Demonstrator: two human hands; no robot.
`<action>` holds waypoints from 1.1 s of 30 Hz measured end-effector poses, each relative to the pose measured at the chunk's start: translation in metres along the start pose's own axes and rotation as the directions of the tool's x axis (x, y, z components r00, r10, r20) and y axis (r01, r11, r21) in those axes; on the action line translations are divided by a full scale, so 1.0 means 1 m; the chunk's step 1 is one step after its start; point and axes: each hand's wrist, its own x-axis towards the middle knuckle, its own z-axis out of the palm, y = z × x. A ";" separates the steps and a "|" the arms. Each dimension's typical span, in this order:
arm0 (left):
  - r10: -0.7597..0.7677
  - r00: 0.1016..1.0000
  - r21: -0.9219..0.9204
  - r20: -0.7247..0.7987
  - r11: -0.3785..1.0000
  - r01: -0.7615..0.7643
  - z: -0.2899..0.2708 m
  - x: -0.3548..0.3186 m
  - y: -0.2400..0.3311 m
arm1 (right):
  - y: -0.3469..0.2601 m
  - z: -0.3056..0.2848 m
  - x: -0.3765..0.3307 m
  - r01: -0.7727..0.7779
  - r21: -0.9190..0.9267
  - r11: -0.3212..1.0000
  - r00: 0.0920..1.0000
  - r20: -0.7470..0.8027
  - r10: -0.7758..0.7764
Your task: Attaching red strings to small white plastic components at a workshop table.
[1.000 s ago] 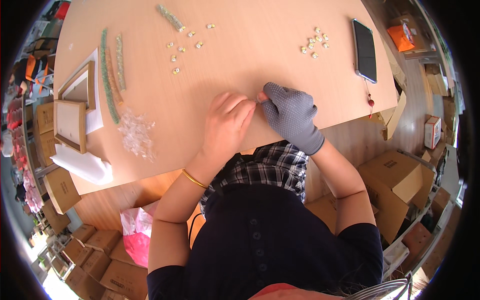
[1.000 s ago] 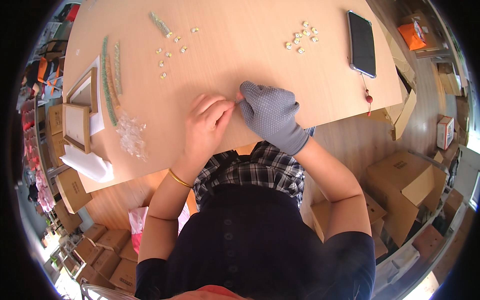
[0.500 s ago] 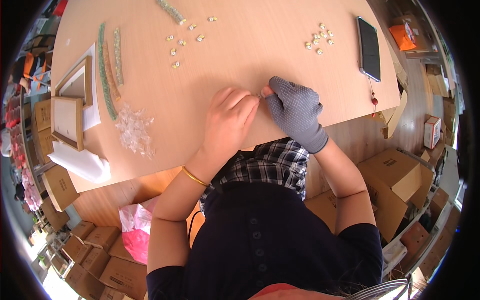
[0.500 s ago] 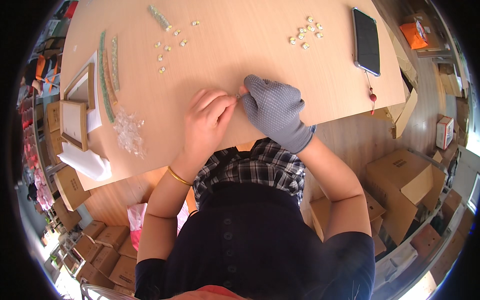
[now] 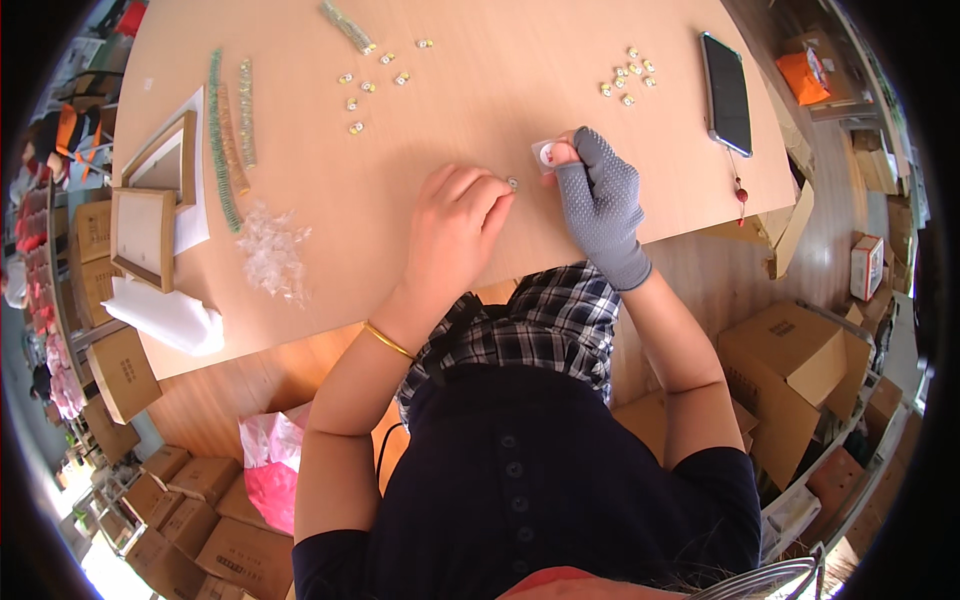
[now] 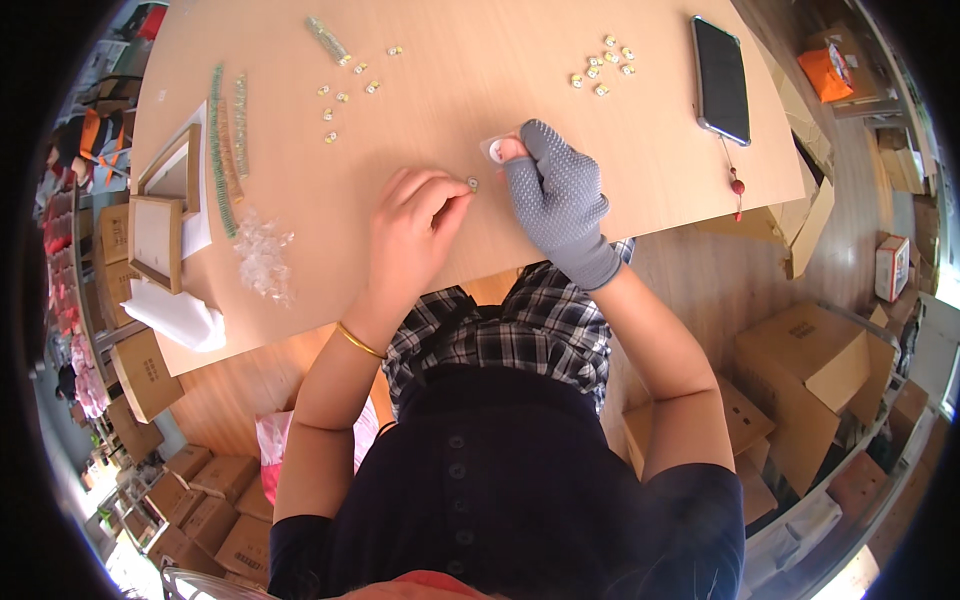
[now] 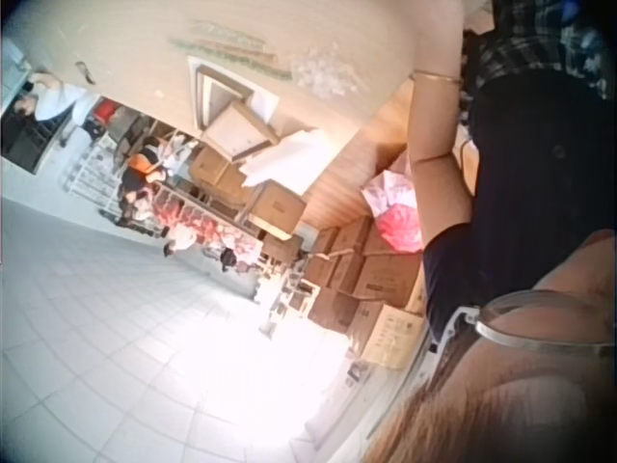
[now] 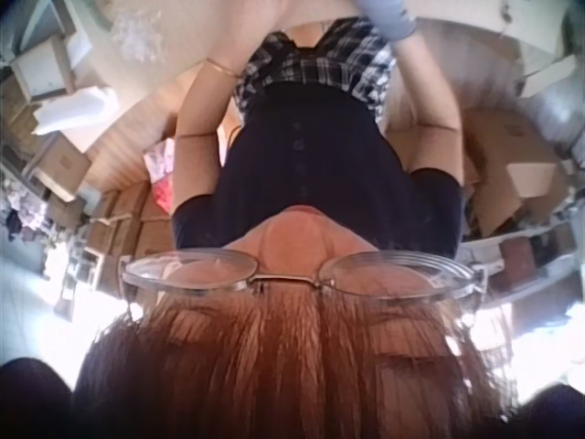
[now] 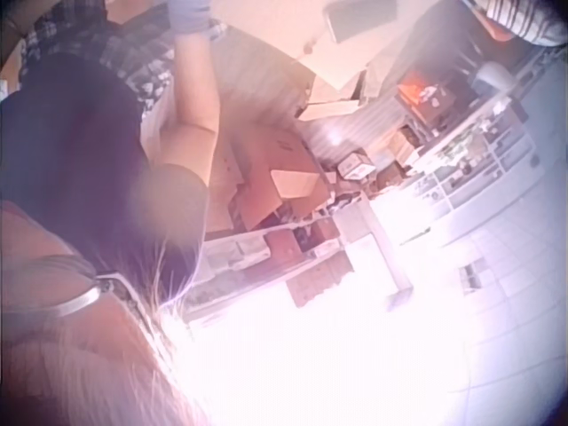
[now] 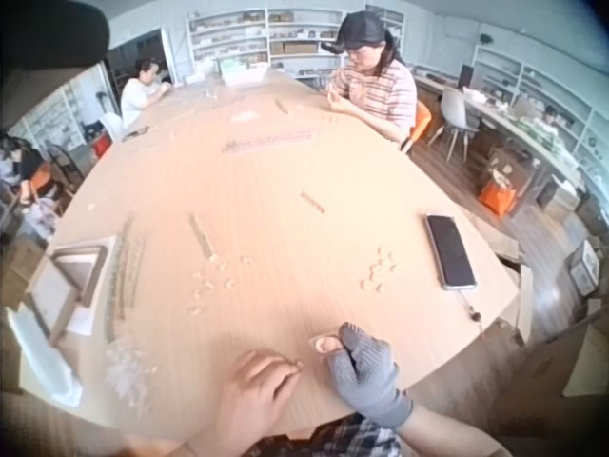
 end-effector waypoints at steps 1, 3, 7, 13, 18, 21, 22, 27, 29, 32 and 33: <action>0.000 1.000 0.005 -0.004 1.000 0.000 -0.001 0.000 0.000 | 0.001 -0.001 -0.001 0.047 0.023 0.999 0.998 0.033 -0.048; -0.020 1.000 0.042 0.013 0.999 0.020 -0.002 0.000 0.000 | 0.002 -0.002 -0.002 0.144 -0.010 0.989 0.985 0.098 -0.143; -0.095 0.994 0.027 0.055 0.995 0.094 -0.006 0.000 0.000 | 0.004 -0.003 -0.002 0.242 -0.174 0.954 0.966 0.136 -0.220; -0.042 0.991 0.127 -0.129 0.990 0.059 -0.020 0.054 -0.043 | 0.035 -0.036 0.029 0.286 -0.386 0.877 0.946 -0.033 -0.323; 0.064 0.987 0.354 -0.148 0.935 -0.008 -0.013 0.110 -0.096 | 0.058 -0.050 0.053 0.242 -0.514 0.823 0.922 -0.144 -0.361; -0.013 1.000 0.432 -0.013 0.902 0.017 -0.009 0.118 -0.105 | 0.057 -0.049 0.051 0.280 -0.518 0.808 0.893 -0.168 -0.417; -0.061 0.997 0.455 0.048 0.890 0.033 -0.007 0.119 -0.103 | 0.058 -0.050 0.051 0.272 -0.523 0.808 0.900 -0.160 -0.406; 0.048 0.992 0.290 0.114 0.954 -0.079 -0.003 0.068 -0.054 | 0.052 -0.050 0.047 0.291 -0.465 0.836 0.906 -0.149 -0.397; 0.077 0.993 0.171 0.091 0.981 -0.091 -0.004 0.039 -0.026 | 0.044 -0.046 0.042 0.305 -0.399 0.865 0.916 -0.124 -0.381; 0.022 0.998 0.131 0.053 0.991 -0.029 -0.001 0.011 -0.006 | 0.034 -0.036 0.027 0.275 -0.336 0.901 0.956 -0.002 -0.292; -0.013 0.999 0.115 0.047 0.993 0.008 -0.002 0.006 -0.002 | 0.020 -0.033 0.022 0.258 -0.345 0.902 0.965 0.043 -0.260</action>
